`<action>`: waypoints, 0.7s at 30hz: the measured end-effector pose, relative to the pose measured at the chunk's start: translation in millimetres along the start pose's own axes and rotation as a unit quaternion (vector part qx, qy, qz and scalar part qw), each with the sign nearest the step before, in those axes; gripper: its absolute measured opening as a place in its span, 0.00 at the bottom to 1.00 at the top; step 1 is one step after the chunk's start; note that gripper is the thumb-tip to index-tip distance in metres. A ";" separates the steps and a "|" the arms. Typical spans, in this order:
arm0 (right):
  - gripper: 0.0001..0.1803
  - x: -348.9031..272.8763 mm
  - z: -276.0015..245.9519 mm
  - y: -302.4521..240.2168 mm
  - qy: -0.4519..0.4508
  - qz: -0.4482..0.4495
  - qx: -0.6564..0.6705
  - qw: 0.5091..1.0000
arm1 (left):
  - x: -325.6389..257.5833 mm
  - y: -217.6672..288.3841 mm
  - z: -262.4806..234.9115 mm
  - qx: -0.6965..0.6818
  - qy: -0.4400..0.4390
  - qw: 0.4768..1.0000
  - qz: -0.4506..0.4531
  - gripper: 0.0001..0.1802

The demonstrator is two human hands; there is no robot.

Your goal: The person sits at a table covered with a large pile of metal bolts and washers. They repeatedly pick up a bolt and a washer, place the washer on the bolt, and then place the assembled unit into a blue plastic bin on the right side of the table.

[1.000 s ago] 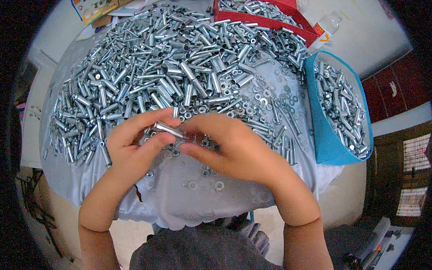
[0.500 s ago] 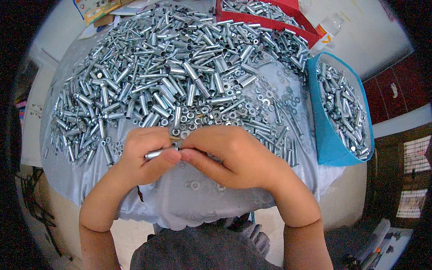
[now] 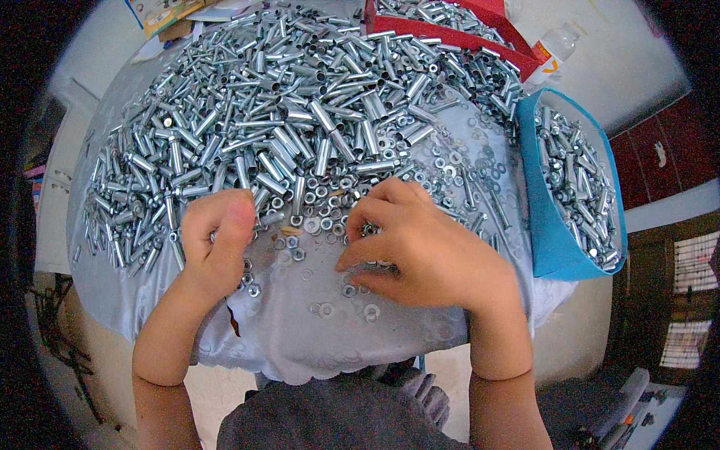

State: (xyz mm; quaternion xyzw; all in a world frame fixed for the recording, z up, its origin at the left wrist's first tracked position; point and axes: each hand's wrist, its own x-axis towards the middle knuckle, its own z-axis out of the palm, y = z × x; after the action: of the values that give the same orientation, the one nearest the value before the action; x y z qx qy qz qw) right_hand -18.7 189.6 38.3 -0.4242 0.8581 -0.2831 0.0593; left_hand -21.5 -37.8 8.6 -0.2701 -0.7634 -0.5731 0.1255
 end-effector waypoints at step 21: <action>0.15 -9.2 0.1 -23.1 -0.022 0.087 -0.163 0.983 | 2.2 -4.7 5.3 0.057 0.047 0.997 0.013 0.16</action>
State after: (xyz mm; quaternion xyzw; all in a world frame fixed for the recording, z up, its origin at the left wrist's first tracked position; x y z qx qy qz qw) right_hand 3.3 185.5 49.3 -0.3580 0.9249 -0.1238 0.0331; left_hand -25.4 -33.1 4.3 -0.2458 -0.7843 -0.5392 0.1837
